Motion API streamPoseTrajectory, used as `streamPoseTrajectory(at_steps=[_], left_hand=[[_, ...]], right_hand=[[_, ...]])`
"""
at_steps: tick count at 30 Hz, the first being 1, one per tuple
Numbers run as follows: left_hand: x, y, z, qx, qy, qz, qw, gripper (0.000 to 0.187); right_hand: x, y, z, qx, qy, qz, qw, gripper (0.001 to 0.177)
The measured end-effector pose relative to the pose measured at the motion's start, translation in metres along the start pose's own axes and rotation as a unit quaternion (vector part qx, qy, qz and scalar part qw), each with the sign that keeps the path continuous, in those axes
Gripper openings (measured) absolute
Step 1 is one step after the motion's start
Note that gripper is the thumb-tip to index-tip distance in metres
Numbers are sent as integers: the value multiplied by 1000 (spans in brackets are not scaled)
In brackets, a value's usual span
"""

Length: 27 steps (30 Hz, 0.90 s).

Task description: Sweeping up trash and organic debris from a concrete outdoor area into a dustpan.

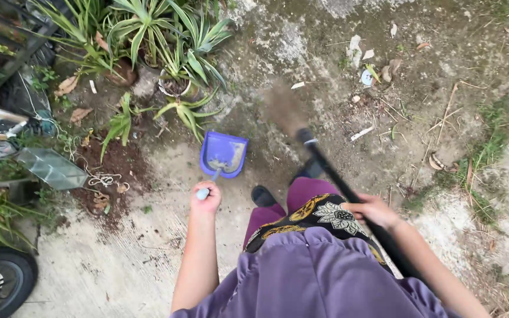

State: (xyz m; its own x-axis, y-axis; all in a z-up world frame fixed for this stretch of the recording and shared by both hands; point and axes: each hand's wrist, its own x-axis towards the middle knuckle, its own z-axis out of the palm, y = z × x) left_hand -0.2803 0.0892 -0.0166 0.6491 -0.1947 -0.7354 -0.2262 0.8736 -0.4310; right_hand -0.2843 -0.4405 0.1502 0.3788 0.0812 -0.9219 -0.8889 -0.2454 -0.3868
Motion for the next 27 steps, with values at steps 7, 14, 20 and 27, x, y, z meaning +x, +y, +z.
streamPoseTrajectory(at_steps=[7,14,20,27], left_hand=[[-45,-17,-28,0,-8,7,1000,24],[-101,-60,-77,-4,-26,7,1000,18],[-111,-133,-110,-23,-69,-6,997,18],[-110,-209,-142,-30,-101,-35,994,16]], right_hand=[[51,51,-25,-93,-88,11,992,34],[67,141,-205,13,27,27,999,36],[-35,193,-207,27,68,-29,997,34],[-49,213,-216,-82,-61,17,995,54]])
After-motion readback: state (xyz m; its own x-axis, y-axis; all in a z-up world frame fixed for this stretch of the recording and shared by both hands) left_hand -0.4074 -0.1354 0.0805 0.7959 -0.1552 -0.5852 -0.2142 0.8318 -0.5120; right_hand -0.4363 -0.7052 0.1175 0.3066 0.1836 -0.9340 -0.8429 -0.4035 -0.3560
